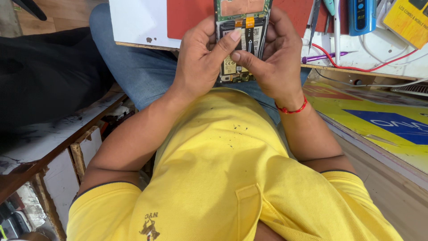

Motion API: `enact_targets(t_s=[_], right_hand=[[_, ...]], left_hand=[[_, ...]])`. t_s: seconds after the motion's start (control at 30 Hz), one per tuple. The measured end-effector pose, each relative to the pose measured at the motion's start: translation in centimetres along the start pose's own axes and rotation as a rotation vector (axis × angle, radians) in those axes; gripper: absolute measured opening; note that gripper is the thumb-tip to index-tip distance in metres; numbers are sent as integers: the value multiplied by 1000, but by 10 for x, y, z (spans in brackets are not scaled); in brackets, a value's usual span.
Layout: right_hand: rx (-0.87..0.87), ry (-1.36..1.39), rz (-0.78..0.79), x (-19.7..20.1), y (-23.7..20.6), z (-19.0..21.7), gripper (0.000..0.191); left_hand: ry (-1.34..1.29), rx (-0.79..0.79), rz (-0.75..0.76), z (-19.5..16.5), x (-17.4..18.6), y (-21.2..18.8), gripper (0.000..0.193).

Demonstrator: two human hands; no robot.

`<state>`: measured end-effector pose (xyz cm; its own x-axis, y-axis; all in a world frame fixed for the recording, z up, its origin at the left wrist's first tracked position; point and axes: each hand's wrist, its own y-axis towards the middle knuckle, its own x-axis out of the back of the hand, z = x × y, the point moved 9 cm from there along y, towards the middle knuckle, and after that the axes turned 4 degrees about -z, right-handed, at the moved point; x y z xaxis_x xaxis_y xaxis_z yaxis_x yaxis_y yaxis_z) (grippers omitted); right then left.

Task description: The person uses a hot air gun to heat the edges of a disassembled smartphone, then scrapes and cleans the screen surface with a pen and toothbrush. They remove the old screen and install a new one, connecting the ribbon cable to the motherboard.

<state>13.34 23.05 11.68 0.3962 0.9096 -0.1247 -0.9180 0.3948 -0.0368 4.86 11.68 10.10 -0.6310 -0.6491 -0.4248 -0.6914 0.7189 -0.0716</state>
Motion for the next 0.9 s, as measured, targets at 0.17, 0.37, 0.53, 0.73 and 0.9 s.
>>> enact_targets(t_s=[0.17,0.37,0.53,0.73,0.9], right_hand=[[-17,-5,-13,4,-4,-9,50],[3,90,56,2,1,20,55],[14,87,-119,15,4,23,39],[82,129,-154,17,-4,11,30],[88,132,-154,20,-6,9,32]], left_hand=[[79,-31,-36,-6,-3,-3,27],[291,-103,-19,-19,-14,-15,29],[369,-165,7,-26,-23,-17,27],[389,-140,43,-25,-26,-18,24],[414,-136,76,-25,-27,-18,21]])
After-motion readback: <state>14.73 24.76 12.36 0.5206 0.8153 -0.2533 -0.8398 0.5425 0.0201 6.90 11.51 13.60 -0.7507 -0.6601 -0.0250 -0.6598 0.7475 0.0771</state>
